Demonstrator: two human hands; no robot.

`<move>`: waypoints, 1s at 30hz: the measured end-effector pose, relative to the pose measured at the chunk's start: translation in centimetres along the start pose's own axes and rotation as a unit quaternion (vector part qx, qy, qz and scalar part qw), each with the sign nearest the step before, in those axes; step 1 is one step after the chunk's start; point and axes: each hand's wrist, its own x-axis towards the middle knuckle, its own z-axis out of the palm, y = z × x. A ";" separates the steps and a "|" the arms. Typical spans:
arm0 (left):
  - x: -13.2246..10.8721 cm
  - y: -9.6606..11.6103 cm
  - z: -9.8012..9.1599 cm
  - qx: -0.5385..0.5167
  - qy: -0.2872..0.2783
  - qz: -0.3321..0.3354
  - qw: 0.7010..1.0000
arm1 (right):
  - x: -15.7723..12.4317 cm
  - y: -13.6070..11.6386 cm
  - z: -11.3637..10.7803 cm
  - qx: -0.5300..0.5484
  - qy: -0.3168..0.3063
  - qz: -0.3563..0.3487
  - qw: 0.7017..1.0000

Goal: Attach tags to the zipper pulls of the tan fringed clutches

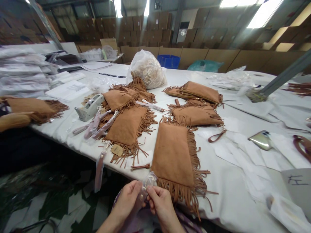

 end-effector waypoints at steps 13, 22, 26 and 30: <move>0.0 0.3 0.0 -0.040 -0.040 0.063 0.996 | 0.4 -0.4 0.2 0.055 -0.008 0.052 0.997; -0.2 0.4 1.0 -0.052 -0.027 0.030 0.998 | 0.5 -0.7 0.2 0.074 -0.011 0.040 0.996; -0.4 -0.3 1.6 -0.017 0.051 0.053 0.997 | 0.5 -0.8 0.4 0.080 0.016 0.029 0.996; -1.2 -0.5 1.4 0.142 0.076 0.162 0.973 | 0.4 -0.8 0.2 0.091 0.018 0.039 0.995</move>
